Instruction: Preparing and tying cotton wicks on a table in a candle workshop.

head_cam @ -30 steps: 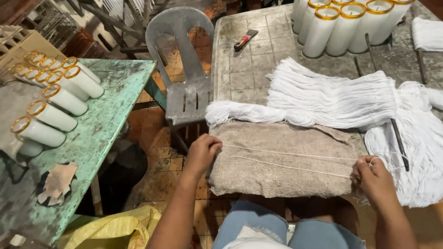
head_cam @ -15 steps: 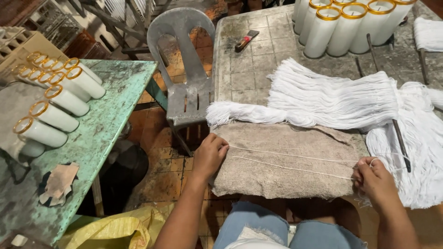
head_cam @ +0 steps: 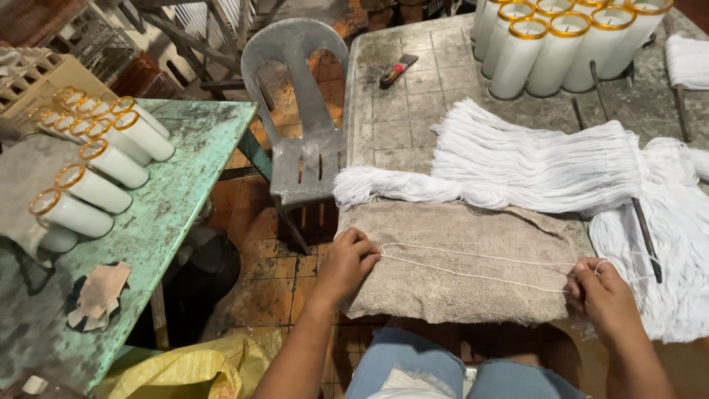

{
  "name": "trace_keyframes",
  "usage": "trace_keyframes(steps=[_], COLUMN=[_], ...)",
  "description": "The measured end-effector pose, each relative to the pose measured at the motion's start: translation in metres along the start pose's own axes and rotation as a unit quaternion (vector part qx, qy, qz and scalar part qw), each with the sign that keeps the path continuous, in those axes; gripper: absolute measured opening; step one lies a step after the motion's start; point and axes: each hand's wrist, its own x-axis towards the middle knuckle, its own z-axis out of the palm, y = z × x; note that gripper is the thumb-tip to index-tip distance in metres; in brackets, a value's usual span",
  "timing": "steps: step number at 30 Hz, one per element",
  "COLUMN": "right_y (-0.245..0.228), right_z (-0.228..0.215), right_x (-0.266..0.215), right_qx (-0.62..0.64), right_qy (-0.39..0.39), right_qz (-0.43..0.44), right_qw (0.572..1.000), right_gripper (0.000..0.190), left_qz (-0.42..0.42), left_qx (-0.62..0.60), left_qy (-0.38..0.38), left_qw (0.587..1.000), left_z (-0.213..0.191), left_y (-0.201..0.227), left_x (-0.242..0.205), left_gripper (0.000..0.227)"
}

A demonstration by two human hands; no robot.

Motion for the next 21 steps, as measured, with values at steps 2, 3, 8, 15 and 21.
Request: trace_keyframes(steps=[2,3,8,15,21], right_y=[-0.003,-0.007,0.011,-0.01,-0.064], right_z=[0.001,0.004,-0.033,-0.029,0.028], right_x=[-0.006,-0.012,-0.005,-0.023,-0.073], right_qx=[0.004,0.027,0.239,0.067,0.016], right_qy=[0.002,0.027,-0.015,0.153,0.233], right_qz=[-0.004,-0.009,-0.085,-0.219,-0.224], right_qw=[1.0,0.999,0.967,0.961,0.946], right_gripper=[0.021,0.015,0.008,0.037,0.036], left_qz=[0.004,0.03,0.038,0.069,-0.002], left_qx=[0.03,0.042,0.011,0.031,0.053], left_qy=[-0.007,0.005,0.028,0.05,-0.003], left_qw=[1.0,0.999,0.999,0.996,0.999], left_z=[0.008,0.014,0.011,0.017,-0.014], left_y=[-0.008,-0.014,-0.01,-0.016,0.039], left_x=[0.001,0.002,0.0,0.0,-0.015], left_gripper=[0.012,0.01,0.009,0.008,0.021])
